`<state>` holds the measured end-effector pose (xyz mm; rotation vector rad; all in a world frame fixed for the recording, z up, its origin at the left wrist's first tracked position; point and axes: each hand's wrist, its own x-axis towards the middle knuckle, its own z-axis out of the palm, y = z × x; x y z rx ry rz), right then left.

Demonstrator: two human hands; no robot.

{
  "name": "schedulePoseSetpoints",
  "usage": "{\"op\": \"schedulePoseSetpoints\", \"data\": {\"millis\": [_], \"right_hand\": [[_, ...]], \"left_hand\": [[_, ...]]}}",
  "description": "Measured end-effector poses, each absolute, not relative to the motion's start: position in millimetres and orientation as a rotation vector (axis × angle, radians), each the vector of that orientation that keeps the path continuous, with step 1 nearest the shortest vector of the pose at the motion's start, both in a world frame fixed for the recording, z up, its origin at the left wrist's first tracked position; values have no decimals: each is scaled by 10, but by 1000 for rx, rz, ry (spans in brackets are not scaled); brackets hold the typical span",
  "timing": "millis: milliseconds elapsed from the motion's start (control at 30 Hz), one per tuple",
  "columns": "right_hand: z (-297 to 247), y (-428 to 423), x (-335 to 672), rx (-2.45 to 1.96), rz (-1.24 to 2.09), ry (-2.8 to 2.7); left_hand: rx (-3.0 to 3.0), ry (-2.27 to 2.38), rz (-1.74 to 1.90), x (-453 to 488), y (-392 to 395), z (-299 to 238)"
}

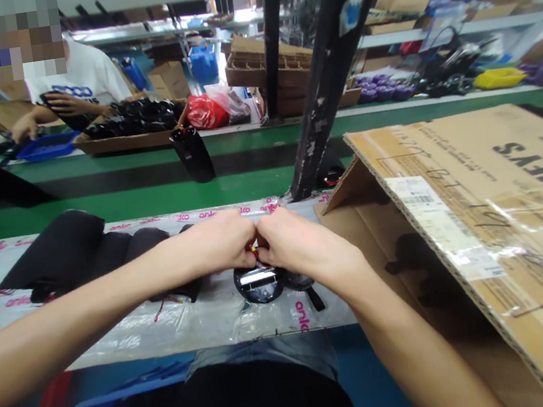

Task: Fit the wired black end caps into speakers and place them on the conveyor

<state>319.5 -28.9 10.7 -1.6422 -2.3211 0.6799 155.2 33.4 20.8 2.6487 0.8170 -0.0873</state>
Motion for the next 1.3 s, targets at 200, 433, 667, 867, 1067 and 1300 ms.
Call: {"op": "schedulePoseSetpoints", "data": {"millis": [200,433,667,867,1067,1300], "right_hand": [[113,-356,3202,-1676,711,-2263],[73,-482,3207,-1698,744,-2114],[-463,-888,3582,-1653,739,-1653],[-1308,-1318,3613,-1787,747,-1694],[-1656,-1360,3423,-1695,706,-1477],[-1171,-1326,3342,-1155,1249,-516]], "left_hand": [[2689,807,-50,1549,178,165],[2732,800,-22,1480,141,208],[2282,993,604,888,-125,-43],[2194,921,1276,843,-628,-394],[2422,878,1234,1176,-686,-467],[2445,1017,1146,1276,-644,-393]]}}
